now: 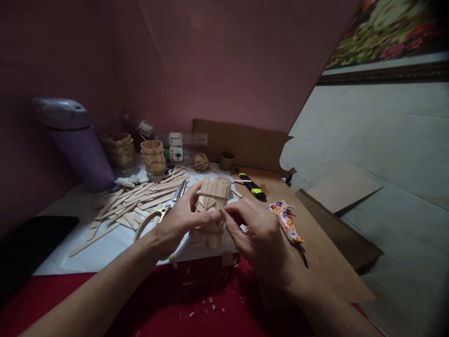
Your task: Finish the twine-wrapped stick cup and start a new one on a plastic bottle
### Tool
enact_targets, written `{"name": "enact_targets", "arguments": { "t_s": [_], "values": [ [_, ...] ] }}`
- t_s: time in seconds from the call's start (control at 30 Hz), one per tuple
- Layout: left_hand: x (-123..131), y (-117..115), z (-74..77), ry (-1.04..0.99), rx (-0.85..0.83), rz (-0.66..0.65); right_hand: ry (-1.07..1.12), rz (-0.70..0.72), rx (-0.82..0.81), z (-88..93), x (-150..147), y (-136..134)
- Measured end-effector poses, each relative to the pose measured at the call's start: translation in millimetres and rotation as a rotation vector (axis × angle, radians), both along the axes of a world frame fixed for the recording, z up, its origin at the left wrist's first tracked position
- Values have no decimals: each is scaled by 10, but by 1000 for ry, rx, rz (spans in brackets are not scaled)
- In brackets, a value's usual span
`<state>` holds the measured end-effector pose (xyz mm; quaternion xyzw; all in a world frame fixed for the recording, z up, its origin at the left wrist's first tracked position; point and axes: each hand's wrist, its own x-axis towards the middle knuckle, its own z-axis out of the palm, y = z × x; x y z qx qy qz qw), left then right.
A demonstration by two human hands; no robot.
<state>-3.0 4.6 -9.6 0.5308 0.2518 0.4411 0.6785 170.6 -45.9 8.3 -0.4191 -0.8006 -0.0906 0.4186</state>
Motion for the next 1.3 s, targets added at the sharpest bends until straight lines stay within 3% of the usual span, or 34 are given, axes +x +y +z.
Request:
{"name": "enact_targets", "arguments": {
  "t_s": [0.23, 0.6, 0.9, 1.3],
  "values": [
    [61, -45, 18, 76, -28, 196, -35, 21, -2, -25, -25, 14],
    [60, -49, 25, 50, -48, 208, 28, 19, -15, -57, -15, -13],
    [12, -3, -69, 50, -44, 184, 9, 33, -15, -73, -19, 0],
    [30, -39, 9, 17, -91, 215, 78, 40, -53, -31, -12, -33]
  ]
}}
